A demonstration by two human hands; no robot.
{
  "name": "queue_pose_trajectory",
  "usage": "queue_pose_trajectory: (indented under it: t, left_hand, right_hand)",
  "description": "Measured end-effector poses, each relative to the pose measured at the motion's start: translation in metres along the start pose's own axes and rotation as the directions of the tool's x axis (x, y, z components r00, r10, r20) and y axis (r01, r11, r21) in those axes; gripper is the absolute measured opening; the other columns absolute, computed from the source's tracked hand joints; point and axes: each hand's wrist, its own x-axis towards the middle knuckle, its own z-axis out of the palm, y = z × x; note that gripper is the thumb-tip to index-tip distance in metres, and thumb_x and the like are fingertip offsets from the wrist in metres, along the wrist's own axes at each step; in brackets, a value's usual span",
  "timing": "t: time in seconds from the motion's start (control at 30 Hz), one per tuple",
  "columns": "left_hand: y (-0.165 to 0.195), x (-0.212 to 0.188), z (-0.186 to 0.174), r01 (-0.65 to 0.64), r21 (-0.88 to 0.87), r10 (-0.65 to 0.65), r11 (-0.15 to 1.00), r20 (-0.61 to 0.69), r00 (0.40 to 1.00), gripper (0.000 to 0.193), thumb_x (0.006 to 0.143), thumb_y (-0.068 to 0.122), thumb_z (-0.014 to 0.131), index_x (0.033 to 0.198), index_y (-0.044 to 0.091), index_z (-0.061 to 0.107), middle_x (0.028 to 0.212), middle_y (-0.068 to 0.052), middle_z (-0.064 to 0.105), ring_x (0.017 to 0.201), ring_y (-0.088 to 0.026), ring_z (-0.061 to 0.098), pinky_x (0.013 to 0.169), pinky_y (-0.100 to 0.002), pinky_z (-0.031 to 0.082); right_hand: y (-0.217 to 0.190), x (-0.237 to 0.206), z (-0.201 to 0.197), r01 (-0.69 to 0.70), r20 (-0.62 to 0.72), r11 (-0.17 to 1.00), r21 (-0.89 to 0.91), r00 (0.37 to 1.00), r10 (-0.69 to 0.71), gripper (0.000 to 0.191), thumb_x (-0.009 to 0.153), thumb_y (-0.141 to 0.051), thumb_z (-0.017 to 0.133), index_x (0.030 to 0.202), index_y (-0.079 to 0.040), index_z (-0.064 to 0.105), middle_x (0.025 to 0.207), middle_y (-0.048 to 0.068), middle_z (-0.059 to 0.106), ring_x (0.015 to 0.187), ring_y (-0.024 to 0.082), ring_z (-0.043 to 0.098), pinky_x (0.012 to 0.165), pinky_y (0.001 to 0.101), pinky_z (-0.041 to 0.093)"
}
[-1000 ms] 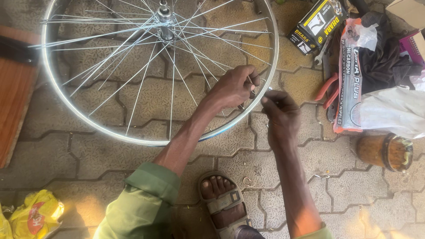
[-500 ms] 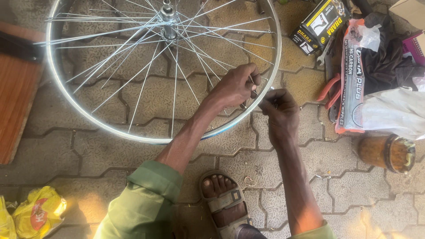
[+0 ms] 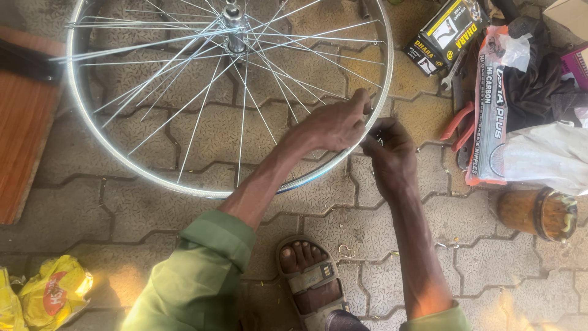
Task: The person adjusts the tension of bicycle wheel spokes using a spoke wrench. They rotate the wheel and tighten individual spokes at the rim to true the wheel.
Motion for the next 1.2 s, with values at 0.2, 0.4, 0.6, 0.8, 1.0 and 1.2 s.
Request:
queue_pose_trajectory:
  t: [0.2, 0.4, 0.6, 0.8, 1.0, 1.2]
  left_hand:
    - [0.0, -0.002, -0.011, -0.042, -0.221, 0.059, 0.974, 0.067, 0.996, 0.031, 0.101, 0.015, 0.048, 0.129, 0.003, 0.041, 0.086, -0.006, 0.056, 0.055, -0.014, 0.053, 0.044, -0.026, 0.048]
    - [0.003, -0.002, -0.007, -0.068, -0.114, 0.071, 0.991, 0.019, 0.997, 0.034, 0.105, 0.012, 0.046, 0.136, 0.003, 0.037, 0.091, -0.011, 0.054, 0.059, -0.016, 0.049, 0.045, -0.028, 0.045]
    - [0.0, -0.002, -0.01, -0.08, -0.187, 0.094, 0.979, 0.064, 0.994, 0.034, 0.101, 0.012, 0.052, 0.132, 0.004, 0.041, 0.088, -0.003, 0.052, 0.061, -0.014, 0.051, 0.047, -0.024, 0.045]
    - [-0.006, 0.002, -0.006, -0.041, -0.112, 0.041, 0.993, -0.005, 0.999, 0.031, 0.103, 0.015, 0.051, 0.131, 0.004, 0.042, 0.084, -0.004, 0.048, 0.06, -0.015, 0.048, 0.046, -0.026, 0.04]
    - [-0.011, 0.003, -0.007, -0.145, -0.188, 0.148, 0.971, 0.004, 0.989, 0.043, 0.096, 0.007, 0.061, 0.133, 0.002, 0.039, 0.089, -0.003, 0.052, 0.064, -0.011, 0.055, 0.048, -0.02, 0.047]
    - [0.002, -0.006, -0.012, 0.002, -0.194, 0.002, 0.981, 0.023, 1.0, 0.055, 0.093, 0.003, 0.058, 0.139, 0.001, 0.027, 0.08, -0.005, 0.049, 0.054, -0.015, 0.052, 0.042, -0.023, 0.041]
  right_hand:
    - [0.012, 0.001, -0.002, 0.064, -0.028, 0.992, -0.108, 0.997, -0.067, 0.005, 0.1, -0.001, 0.07, 0.103, -0.005, 0.072, 0.085, 0.007, 0.068, 0.07, 0.012, 0.058, 0.063, 0.0272, 0.053]
    - [0.008, -0.003, 0.0, 0.158, -0.002, 0.987, 0.004, 0.987, -0.158, 0.023, 0.086, -0.003, 0.072, 0.104, -0.01, 0.061, 0.088, -0.003, 0.063, 0.077, 0.007, 0.062, 0.07, 0.0236, 0.06]
    - [0.003, -0.004, 0.005, 0.015, -0.073, 0.975, -0.221, 0.997, -0.032, 0.004, 0.097, -0.009, 0.068, 0.101, -0.009, 0.07, 0.079, 0.0, 0.065, 0.066, 0.009, 0.057, 0.059, 0.0249, 0.052]
    - [0.006, -0.003, 0.002, 0.071, -0.041, 0.979, -0.19, 0.996, -0.08, 0.007, 0.095, -0.009, 0.069, 0.1, -0.008, 0.064, 0.082, 0.0, 0.063, 0.067, 0.01, 0.057, 0.06, 0.0237, 0.054]
    - [0.007, -0.005, 0.002, 0.078, -0.043, 0.986, -0.146, 0.995, -0.085, 0.009, 0.099, -0.014, 0.066, 0.103, -0.008, 0.061, 0.087, 0.004, 0.061, 0.075, 0.01, 0.058, 0.068, 0.025, 0.054]
    - [0.006, -0.013, -0.002, 0.097, 0.046, 0.774, -0.626, 0.995, -0.088, 0.015, 0.103, -0.012, 0.067, 0.114, -0.002, 0.071, 0.124, 0.014, 0.063, 0.1, 0.022, 0.068, 0.081, 0.0331, 0.062]
